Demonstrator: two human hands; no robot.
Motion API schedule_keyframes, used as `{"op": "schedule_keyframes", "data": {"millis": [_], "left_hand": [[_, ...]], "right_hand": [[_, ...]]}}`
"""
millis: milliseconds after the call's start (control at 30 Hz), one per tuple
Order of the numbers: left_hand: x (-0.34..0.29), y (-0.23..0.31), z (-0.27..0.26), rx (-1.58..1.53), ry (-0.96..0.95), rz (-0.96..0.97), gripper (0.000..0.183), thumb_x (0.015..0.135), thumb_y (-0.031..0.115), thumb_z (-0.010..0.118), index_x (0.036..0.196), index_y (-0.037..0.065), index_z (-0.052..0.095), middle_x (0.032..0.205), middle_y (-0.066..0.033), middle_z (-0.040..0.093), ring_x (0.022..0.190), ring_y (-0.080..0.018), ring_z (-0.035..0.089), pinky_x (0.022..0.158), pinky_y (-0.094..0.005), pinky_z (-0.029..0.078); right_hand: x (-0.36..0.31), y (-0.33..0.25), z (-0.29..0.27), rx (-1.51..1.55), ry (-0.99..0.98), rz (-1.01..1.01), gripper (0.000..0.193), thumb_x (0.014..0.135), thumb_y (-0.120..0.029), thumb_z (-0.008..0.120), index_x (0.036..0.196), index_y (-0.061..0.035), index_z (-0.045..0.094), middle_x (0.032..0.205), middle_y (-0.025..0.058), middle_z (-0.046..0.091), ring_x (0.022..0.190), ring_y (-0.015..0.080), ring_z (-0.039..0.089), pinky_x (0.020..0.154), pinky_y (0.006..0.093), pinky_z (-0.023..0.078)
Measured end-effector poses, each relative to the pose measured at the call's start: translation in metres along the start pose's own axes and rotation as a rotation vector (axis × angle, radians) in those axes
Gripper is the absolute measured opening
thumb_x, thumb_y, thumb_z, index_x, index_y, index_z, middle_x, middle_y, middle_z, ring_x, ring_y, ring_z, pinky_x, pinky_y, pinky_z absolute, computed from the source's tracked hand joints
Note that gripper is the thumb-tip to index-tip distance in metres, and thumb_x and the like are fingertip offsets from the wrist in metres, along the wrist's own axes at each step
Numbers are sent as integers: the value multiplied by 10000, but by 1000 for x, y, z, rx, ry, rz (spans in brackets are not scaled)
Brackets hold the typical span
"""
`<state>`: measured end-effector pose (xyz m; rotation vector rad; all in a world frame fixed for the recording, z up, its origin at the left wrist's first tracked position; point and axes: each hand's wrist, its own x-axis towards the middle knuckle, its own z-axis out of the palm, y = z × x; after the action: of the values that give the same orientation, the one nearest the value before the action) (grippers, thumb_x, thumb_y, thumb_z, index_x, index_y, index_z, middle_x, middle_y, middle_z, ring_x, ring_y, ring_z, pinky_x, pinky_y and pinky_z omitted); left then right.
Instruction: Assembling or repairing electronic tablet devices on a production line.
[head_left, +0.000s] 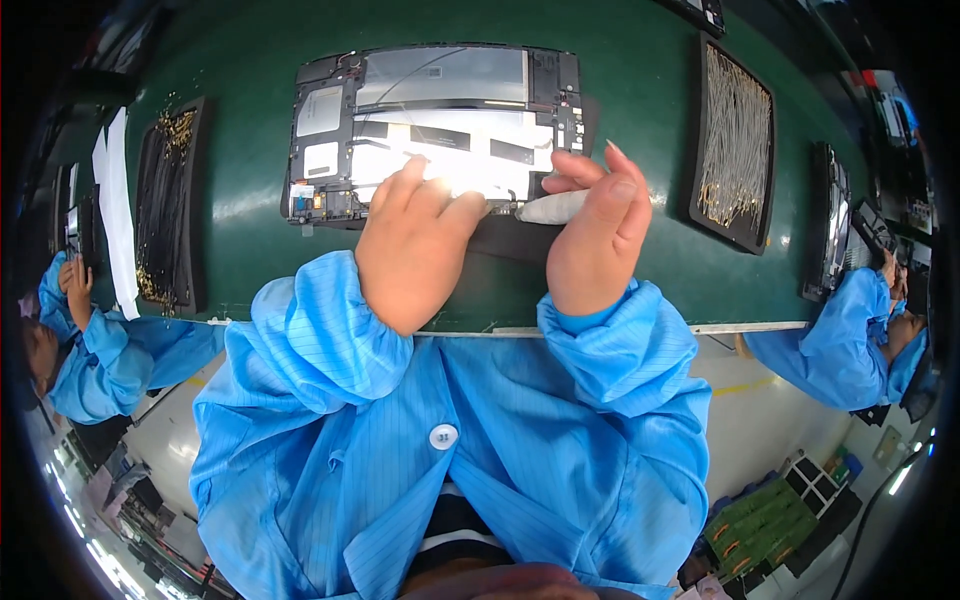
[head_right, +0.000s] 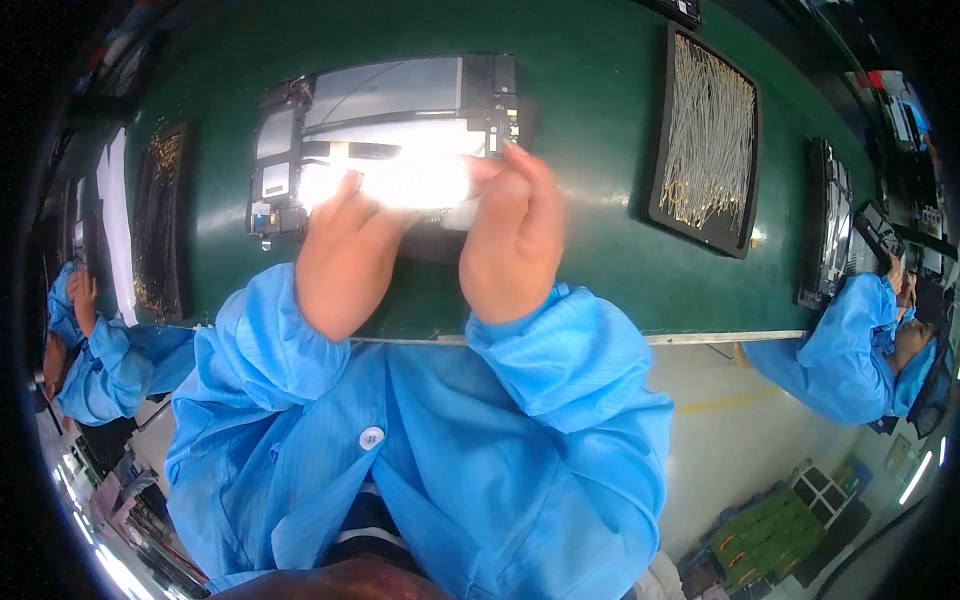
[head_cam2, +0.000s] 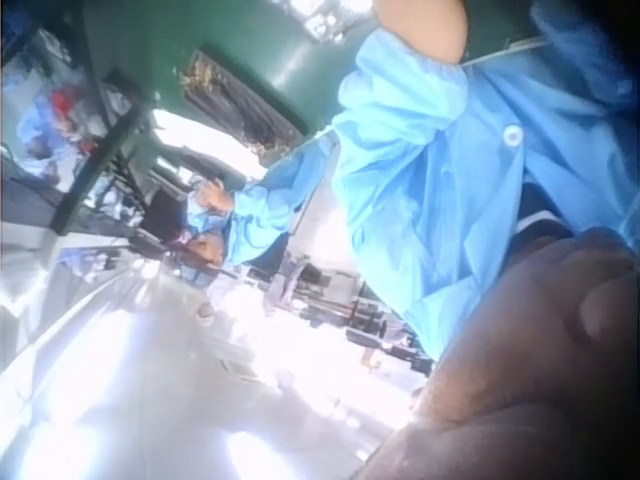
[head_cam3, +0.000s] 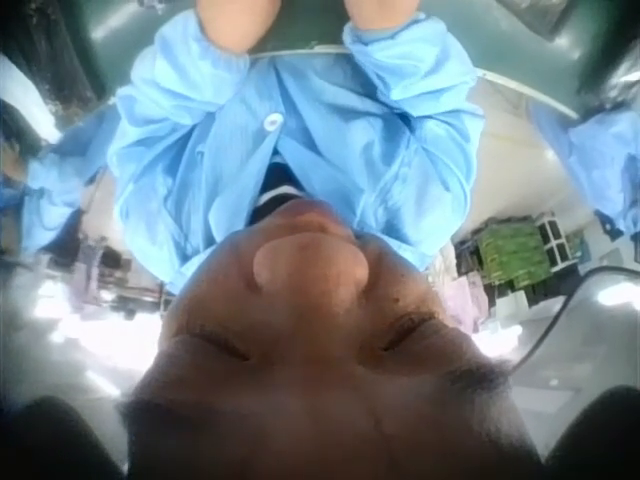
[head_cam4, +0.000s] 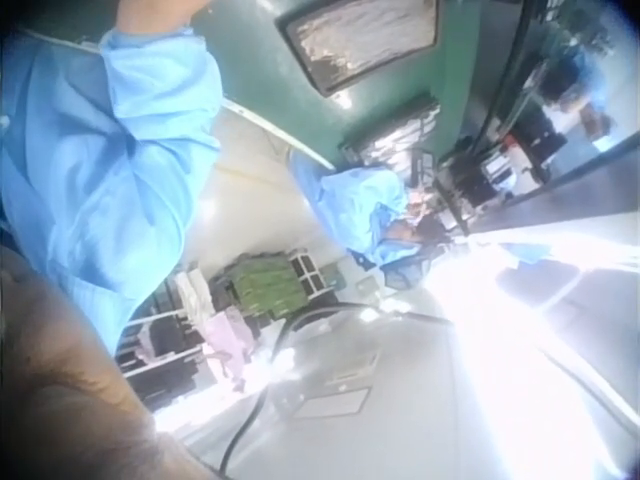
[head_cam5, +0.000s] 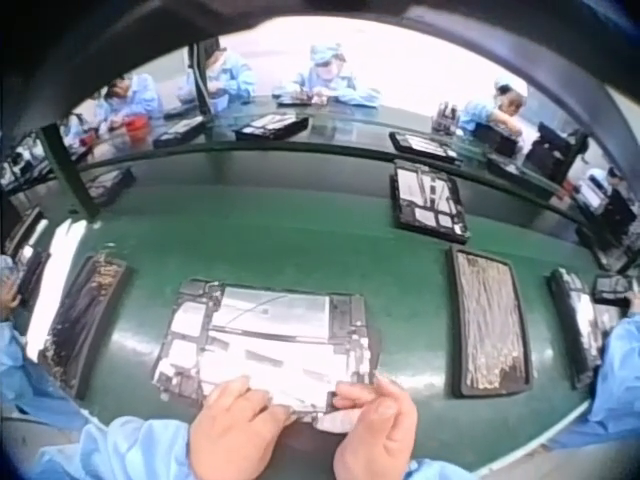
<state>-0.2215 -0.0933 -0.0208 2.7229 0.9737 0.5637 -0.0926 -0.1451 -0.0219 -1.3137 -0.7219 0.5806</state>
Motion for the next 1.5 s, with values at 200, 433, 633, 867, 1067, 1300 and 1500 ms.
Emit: {"op": "schedule_keyframes", "data": {"millis": [200, 433, 633, 867, 1067, 1300, 1500], "left_hand": [[2, 2, -4, 1, -54, -11, 192, 657, 86, 483, 838, 95, 544, 783, -73, 493, 886, -284, 448, 792, -368, 354], [4, -1, -3, -104, -52, -37, 240, 648, -7, 494, 860, 87, 559, 792, -103, 519, 820, -310, 483, 796, -396, 359], [-6, -9, 4, -40, -72, 1, 219, 636, 64, 501, 850, 77, 547, 858, -83, 506, 871, -280, 452, 791, -366, 354], [12, -19, -15, 69, -86, -29, 172, 631, 53, 500, 788, 63, 568, 763, -95, 548, 802, -283, 489, 752, -368, 371], [-19, -87, -47, -101, 399, -729, 322, 805, 178, 467, 1007, -73, 478, 834, -212, 554, 765, -343, 523, 697, -341, 413], [-26, -81, -40, -369, 128, -651, 349, 824, 210, 427, 1023, -72, 482, 797, -224, 559, 744, -320, 548, 660, -335, 413], [-32, -93, -33, -333, 161, -585, 302, 800, 191, 461, 970, -52, 515, 711, -209, 556, 658, -350, 533, 588, -383, 417]], "right_hand": [[-2, 24, 2, -63, -23, -176, 280, 856, -197, 405, 1012, 35, 414, 875, 112, 554, 804, 154, 513, 733, 258, 399], [-1, 20, 0, -152, -81, -217, 216, 843, -178, 431, 952, 7, 460, 789, 109, 563, 707, 182, 547, 661, 262, 423], [15, -25, 18, -608, -563, -342, 138, 746, -176, 484, 723, -60, 555, 736, 171, 540, 673, 327, 518, 577, 380, 419], [28, -9, 13, -548, -381, -178, 237, 815, -244, 463, 821, -12, 513, 660, 107, 551, 600, 225, 542, 549, 297, 432], [22, -29, -46, -204, -32, 493, 470, 840, -327, 407, 1158, 18, 380, 786, 90, 542, 663, 116, 497, 593, 236, 413], [-16, 6, -34, -617, -176, 416, 392, 835, -264, 431, 1040, 68, 469, 1067, 217, 493, 944, 233, 518, 807, 301, 391], [-44, -4, -30, -273, 18, 395, 287, 837, -219, 455, 910, 51, 522, 1054, 176, 507, 771, 161, 542, 625, 241, 449]]}}
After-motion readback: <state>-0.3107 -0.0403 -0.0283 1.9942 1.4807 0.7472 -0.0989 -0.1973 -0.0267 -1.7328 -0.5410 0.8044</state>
